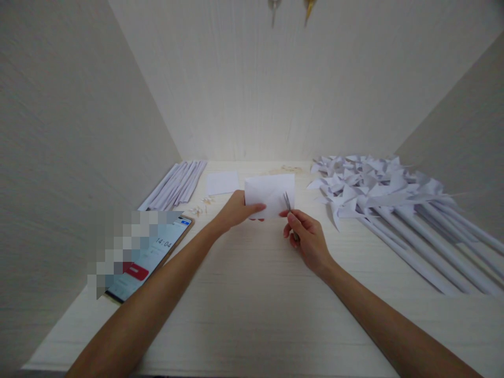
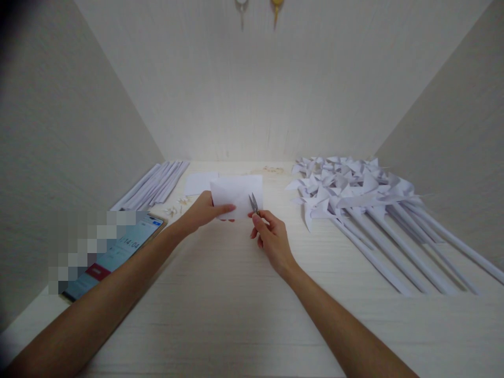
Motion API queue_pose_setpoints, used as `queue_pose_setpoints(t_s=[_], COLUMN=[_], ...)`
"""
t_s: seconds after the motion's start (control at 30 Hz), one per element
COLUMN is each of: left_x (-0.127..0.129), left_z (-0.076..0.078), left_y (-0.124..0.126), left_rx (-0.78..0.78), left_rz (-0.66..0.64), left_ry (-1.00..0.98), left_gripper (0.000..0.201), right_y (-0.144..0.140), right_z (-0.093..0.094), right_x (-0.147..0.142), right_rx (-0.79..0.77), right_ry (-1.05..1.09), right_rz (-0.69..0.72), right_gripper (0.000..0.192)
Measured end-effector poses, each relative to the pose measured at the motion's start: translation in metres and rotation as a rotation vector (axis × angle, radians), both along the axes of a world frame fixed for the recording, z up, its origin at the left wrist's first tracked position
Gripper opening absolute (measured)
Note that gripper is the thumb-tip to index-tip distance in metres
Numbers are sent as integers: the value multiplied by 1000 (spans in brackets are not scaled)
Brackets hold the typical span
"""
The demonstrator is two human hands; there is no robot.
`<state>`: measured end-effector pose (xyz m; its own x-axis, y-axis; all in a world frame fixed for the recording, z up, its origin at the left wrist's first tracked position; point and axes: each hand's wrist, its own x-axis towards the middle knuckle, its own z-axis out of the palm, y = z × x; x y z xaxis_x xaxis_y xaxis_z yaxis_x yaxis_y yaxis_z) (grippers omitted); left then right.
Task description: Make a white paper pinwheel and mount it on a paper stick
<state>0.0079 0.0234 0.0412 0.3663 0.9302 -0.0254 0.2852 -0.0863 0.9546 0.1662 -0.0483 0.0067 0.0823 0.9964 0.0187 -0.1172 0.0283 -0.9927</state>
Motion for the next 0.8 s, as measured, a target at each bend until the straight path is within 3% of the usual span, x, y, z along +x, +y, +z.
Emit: queue_pose_setpoints(t_s=[0.13,0.37,0.57,0.8], left_x=[-1,1,3,18], left_z=[3,3,1,-2], left_y=[2,1,-2,-16], left_rx=[6,-89,-56,-69], left_rz=[-15,-5,147,179], left_ry=[51,19,-223,-437], left_gripper=[12,23,27,38], right_y=[-1,-1,-2,-6], right_z=[1,1,4,7], right_x=[0,2,-1,-3], right_rx=[-1,49,83,81], right_ry=[-52,-27,92,203], right_rz=[7,-121,-89,-37], right_gripper=[29,32,29,25])
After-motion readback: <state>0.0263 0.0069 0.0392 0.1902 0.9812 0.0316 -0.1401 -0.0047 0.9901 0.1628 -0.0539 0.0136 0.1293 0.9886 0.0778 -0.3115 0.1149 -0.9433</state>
